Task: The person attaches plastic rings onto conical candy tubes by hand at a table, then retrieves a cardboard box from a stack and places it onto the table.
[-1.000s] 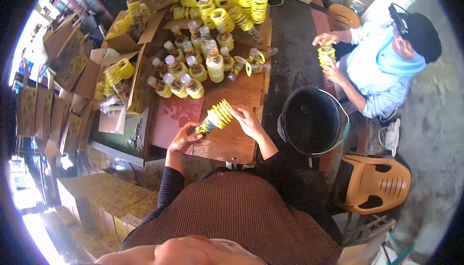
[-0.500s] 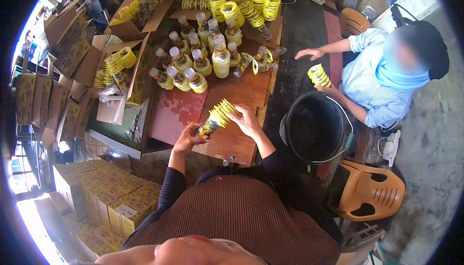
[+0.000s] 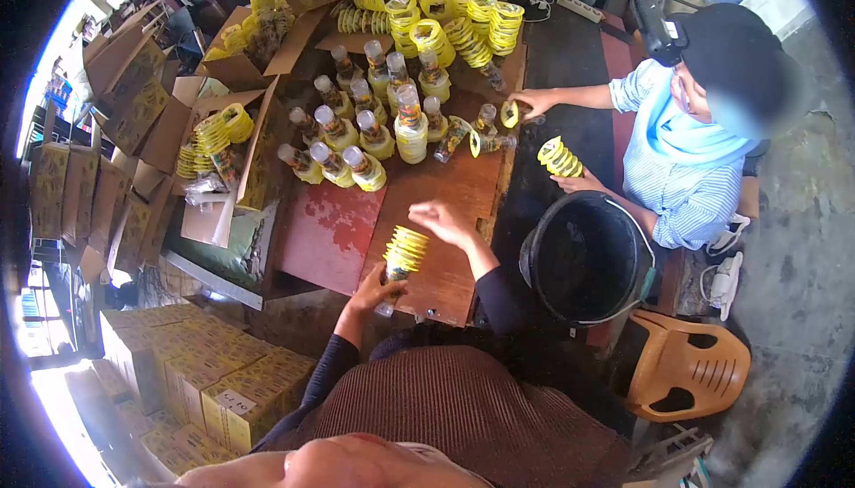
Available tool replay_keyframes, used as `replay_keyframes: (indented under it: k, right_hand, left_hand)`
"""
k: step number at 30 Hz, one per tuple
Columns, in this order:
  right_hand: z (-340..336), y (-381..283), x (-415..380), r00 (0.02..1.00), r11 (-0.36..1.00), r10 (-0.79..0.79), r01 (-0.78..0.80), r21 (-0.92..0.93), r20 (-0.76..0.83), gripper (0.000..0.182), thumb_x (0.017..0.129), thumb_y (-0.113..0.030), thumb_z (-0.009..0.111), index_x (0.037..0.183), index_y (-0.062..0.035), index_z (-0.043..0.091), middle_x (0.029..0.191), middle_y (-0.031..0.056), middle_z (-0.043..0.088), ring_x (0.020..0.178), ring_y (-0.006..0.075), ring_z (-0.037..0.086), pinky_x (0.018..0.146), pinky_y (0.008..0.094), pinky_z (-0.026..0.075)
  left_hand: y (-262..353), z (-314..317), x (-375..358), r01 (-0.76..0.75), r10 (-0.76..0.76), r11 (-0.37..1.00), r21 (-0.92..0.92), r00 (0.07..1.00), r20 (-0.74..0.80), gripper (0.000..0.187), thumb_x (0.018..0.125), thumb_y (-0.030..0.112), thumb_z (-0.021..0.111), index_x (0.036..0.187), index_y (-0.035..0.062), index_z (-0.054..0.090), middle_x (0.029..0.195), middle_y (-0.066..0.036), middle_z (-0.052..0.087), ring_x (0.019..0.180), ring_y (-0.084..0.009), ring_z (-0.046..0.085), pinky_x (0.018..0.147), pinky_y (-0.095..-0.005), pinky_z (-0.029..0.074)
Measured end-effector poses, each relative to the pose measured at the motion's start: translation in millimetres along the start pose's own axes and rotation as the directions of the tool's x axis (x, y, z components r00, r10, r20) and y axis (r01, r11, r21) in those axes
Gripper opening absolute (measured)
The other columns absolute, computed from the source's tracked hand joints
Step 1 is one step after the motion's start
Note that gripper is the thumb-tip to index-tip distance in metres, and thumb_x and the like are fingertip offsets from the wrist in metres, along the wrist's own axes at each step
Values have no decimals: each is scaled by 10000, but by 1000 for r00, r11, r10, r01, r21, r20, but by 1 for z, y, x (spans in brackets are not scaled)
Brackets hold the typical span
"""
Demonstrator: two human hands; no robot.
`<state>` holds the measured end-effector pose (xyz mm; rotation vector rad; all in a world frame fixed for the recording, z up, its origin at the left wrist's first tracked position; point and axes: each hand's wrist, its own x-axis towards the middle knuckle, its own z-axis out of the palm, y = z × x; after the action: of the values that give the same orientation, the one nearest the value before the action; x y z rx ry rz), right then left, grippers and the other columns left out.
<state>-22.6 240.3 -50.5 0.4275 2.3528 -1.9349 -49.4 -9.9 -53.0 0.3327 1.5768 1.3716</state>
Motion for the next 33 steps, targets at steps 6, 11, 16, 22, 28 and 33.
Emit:
replay_keyframes:
  k: [6,11,16,22,28,33]
  right_hand:
    - [-64,21,77,725,751,-259,-264,-605,-638,291,789,-128,634,1059,-18,635,1058,223,606,964,375,574,833,436,465]
    - [-99,77,113,713,419,-377,-439,-795,-592,455,842,-95,532,1293,-97,473,1322,106,451,1171,312,451,974,440,375]
    - [-98,58,97,771,341,-245,-499,-797,-588,339,802,-108,595,1140,-90,572,1116,77,510,1069,270,483,913,398,412]
    - [-96,43,86,755,686,-257,-298,-664,-603,351,708,-102,700,1011,-33,537,1108,160,530,1020,350,528,848,438,446]
    - [-63,-51,28,808,885,-224,402,233,-544,705,833,0,646,1372,-66,197,1229,162,488,1117,226,531,930,364,459]
    - [-67,-71,-27,881,915,-290,369,161,-373,613,891,-70,606,1386,-26,247,1237,158,498,1086,206,557,890,342,495]
  left_hand:
    - [-11,4,-10,10,-11,998,-56,1000,-25,402,785,180,740,1046,10,487,872,-63,592,739,-129,608,646,-276,503]
    - [-17,-5,-19,-5,0,998,-59,997,-80,443,784,201,742,1085,1,487,890,-54,591,759,-121,595,678,-277,496]
    - [-19,-12,-24,2,-13,996,-88,991,-130,455,786,207,743,1091,-2,477,916,-62,591,758,-126,605,672,-274,498]
    - [-27,-15,2,-46,42,998,-35,993,-106,475,783,201,751,1090,-11,457,884,-69,596,749,-130,622,659,-265,506]
    - [20,4,16,-152,162,983,102,983,-91,501,765,192,761,1110,-6,455,924,-61,586,785,-106,589,694,-269,498]
    - [47,22,28,-286,291,940,186,957,-2,541,742,165,775,1146,17,448,1007,-57,563,898,-108,541,753,-273,473]
